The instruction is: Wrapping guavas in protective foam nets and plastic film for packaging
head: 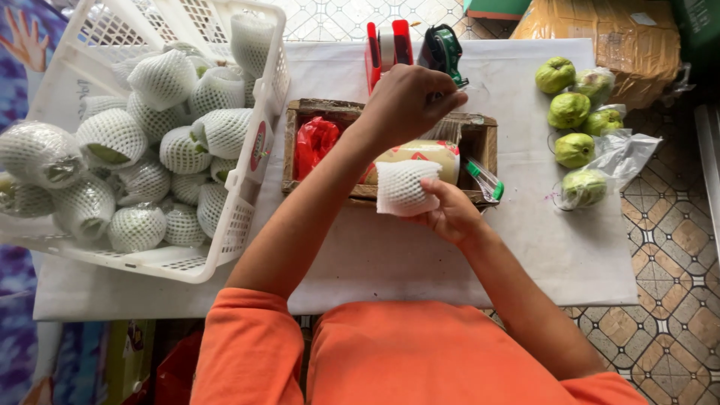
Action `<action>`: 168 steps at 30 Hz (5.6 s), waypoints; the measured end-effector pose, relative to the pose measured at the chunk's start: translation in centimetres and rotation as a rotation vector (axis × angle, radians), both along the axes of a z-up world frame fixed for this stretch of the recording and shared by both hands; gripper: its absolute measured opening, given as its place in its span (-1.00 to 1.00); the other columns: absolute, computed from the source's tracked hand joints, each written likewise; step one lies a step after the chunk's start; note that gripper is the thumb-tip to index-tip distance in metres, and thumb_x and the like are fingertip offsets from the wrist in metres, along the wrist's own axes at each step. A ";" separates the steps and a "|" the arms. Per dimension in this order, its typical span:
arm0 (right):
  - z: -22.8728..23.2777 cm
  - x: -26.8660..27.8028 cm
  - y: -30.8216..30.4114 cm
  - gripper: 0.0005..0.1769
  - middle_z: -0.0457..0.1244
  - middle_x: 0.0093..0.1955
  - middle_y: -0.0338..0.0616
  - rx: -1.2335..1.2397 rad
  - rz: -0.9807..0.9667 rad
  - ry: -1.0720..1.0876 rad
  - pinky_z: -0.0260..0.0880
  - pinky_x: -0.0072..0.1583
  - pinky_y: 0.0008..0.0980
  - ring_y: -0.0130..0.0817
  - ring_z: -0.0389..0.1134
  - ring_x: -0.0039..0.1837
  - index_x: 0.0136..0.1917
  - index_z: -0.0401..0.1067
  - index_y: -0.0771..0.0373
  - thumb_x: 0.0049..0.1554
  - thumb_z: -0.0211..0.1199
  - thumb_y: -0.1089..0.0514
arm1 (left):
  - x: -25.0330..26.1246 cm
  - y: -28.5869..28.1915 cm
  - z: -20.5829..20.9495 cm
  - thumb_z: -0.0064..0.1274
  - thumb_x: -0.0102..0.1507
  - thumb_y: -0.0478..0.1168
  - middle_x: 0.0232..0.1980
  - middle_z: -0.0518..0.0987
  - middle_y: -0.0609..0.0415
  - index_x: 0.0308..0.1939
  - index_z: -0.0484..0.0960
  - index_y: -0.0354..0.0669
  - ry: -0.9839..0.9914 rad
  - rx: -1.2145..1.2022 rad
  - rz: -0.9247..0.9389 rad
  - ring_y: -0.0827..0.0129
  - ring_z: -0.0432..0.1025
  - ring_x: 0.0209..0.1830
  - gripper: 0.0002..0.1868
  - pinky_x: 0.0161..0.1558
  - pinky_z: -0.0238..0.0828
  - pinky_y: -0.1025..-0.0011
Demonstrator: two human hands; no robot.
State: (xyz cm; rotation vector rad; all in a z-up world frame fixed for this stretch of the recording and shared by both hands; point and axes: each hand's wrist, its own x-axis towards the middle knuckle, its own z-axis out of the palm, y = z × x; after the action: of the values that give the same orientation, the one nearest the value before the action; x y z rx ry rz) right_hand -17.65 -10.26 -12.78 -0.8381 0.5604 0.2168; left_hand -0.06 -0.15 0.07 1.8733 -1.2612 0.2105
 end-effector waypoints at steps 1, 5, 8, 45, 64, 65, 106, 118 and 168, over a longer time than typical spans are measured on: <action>0.3 0.4 0.1 -0.35 0.35 0.22 -0.06 0.000 0.007 0.002 0.51 0.06 -0.03 -0.16 0.40 0.17 0.41 0.30 0.31 0.11 0.26 0.01 | -0.2 0.3 0.3 0.15 0.28 0.02 -0.72 0.35 0.20 -0.62 0.44 0.01 0.002 0.000 0.007 0.36 0.19 -0.71 -0.57 -0.56 -0.05 0.29; 1.6 1.4 0.1 -0.29 0.34 0.28 -0.09 0.038 0.004 0.031 0.50 0.12 0.03 -0.11 0.40 0.22 0.45 0.29 0.17 0.06 0.24 -0.04 | -0.9 0.9 1.2 0.13 0.31 0.00 -0.73 0.31 0.19 -0.63 0.43 -0.02 -0.030 0.075 -0.018 0.32 0.15 -0.72 -0.55 -0.62 -0.04 0.25; 2.1 1.5 -0.1 -0.22 0.33 0.28 -0.08 0.090 0.022 0.002 0.48 0.13 0.09 -0.07 0.38 0.25 0.46 0.28 0.13 0.01 0.26 -0.11 | -1.4 0.9 1.6 0.11 0.32 -0.02 -0.72 0.35 0.18 -0.62 0.47 -0.05 -0.007 0.105 -0.059 0.30 0.16 -0.72 -0.56 -0.64 -0.05 0.25; -0.2 1.9 -1.6 0.34 0.32 0.29 0.22 0.337 0.005 -0.015 0.39 0.32 0.13 0.16 0.38 0.25 0.37 0.34 0.34 -0.16 -0.07 -0.85 | -14.3 7.3 -8.8 0.06 0.26 -0.11 -0.49 0.47 0.21 -0.40 0.53 0.09 -0.246 0.108 -0.007 0.33 0.46 -0.51 -0.87 -0.54 0.35 0.45; -2.0 3.5 -0.1 -0.47 0.42 -0.05 0.09 -0.033 -0.182 0.059 0.57 -0.12 0.03 0.05 0.49 -0.13 0.13 0.42 0.29 0.04 0.48 -0.07 | -14.4 11.6 -9.6 0.16 0.25 0.06 -0.54 0.53 0.00 -0.47 0.59 0.00 0.550 0.240 0.239 0.04 0.54 -0.44 -0.69 -0.39 0.44 0.22; -1.3 3.4 0.1 -0.44 0.41 -0.02 0.09 -0.060 -0.182 -0.006 0.58 -0.12 0.09 0.05 0.50 -0.09 0.19 0.40 0.26 0.04 0.48 -0.04 | -12.9 11.6 -9.8 0.27 0.18 0.12 -0.43 0.58 0.06 -0.34 0.61 0.02 0.759 0.048 0.376 0.21 0.53 -0.35 -0.69 -0.29 0.44 0.32; 4.7 2.2 1.2 -0.14 0.27 0.00 -0.10 0.298 -0.156 -0.022 0.40 0.30 0.23 -0.13 0.36 0.08 0.28 0.29 0.42 0.05 0.40 -0.31 | -10.2 4.5 -8.8 0.58 -0.10 -0.21 -0.12 0.57 -0.06 0.11 0.45 -0.46 1.374 -0.582 0.251 0.36 0.45 -0.12 -0.18 -0.04 0.47 0.40; 2.9 2.3 0.6 -0.32 0.32 0.13 0.14 0.097 -0.139 0.079 0.47 0.17 0.16 -0.01 0.36 0.11 0.20 0.36 0.34 0.06 0.37 -0.23 | -8.6 10.7 -12.6 -0.18 0.36 0.01 -0.06 0.65 -0.40 0.25 0.47 -0.52 1.797 -0.103 0.266 0.09 0.65 -0.18 -0.38 -0.14 0.64 0.21; 0.0 -0.6 -0.4 -0.15 0.43 -0.01 0.01 -0.480 -0.015 -0.513 0.56 0.06 -0.26 -0.33 0.47 0.03 0.16 0.44 0.31 -0.42 0.66 0.50 | -12.3 5.6 -12.2 0.32 0.18 0.24 0.11 0.49 -0.27 0.34 0.30 -0.34 2.043 -0.521 0.187 -0.01 0.48 0.00 -0.07 0.06 0.45 -0.12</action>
State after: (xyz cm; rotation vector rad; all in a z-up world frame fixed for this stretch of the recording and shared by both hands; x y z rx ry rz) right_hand -18.20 -10.65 -12.80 -1.3015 0.1296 -0.1572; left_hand -12.37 5.43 -12.14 0.8320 0.3973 -0.9655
